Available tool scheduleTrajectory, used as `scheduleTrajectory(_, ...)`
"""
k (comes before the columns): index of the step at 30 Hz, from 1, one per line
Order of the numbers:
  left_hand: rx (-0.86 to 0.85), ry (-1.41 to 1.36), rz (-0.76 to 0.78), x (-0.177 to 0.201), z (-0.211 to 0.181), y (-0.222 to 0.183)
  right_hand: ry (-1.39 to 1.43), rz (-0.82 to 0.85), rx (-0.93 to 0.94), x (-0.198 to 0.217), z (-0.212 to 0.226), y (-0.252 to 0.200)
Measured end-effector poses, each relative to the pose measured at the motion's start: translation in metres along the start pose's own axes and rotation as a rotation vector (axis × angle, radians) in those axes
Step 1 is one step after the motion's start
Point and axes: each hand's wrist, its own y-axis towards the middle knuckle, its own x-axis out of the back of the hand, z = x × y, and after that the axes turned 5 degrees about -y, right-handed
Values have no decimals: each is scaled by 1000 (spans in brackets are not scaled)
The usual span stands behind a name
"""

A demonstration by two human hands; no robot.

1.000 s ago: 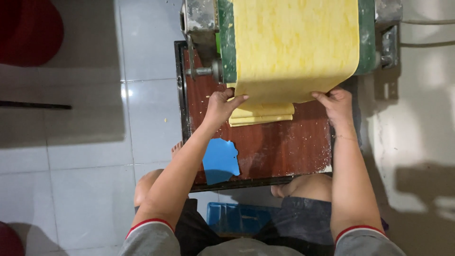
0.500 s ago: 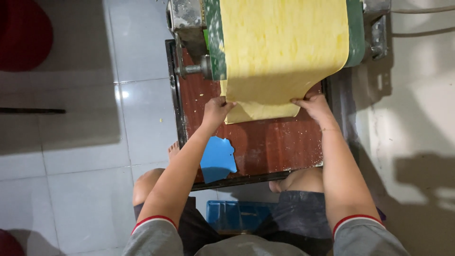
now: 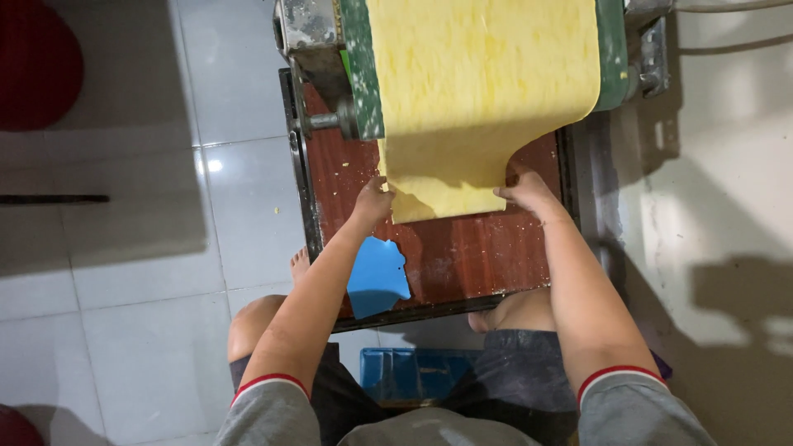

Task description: Preparing the workspace by moving ingredient buckets and then flattening dough using a mechanical roller, including folding the dough and scraping the work surface.

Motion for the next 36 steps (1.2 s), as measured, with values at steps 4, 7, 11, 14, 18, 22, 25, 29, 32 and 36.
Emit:
scheduleTrajectory(4,33,-115,106,6,-7,-15,-56,111,33,-3,-22,17)
scheduleTrajectory(7,43,-142,136,5,-5,-17,12,152,66,-6,-36,26)
scheduleTrajectory(11,26,-105,143,6,-6,-19,12,147,61,-6,-8,1)
scheduleTrajectory(14,23,-19,117,10,-35,-39,-117,179,30,0,4,-5)
scheduleTrajectory(18,-71,-12,35,20,-91,-72,-589,4,-83,11,18,-13)
scheduleTrajectory(22,-232,27,-30,28,-105,-64,-461,-207,94,37,28,-3)
scheduleTrajectory(25,-314,43,-64,30,-102,-60,-99,-290,390,43,77,-51)
scheduleTrajectory(29,-436,40,-67,29,-129,-94,154,-236,648,48,49,-33)
scheduleTrajectory(32,-519,47,-55,30,-148,-114,266,-249,637,47,26,-19)
scheduleTrajectory(36,-520,-104,-49,29,-146,-117,448,-304,594,47,14,-7)
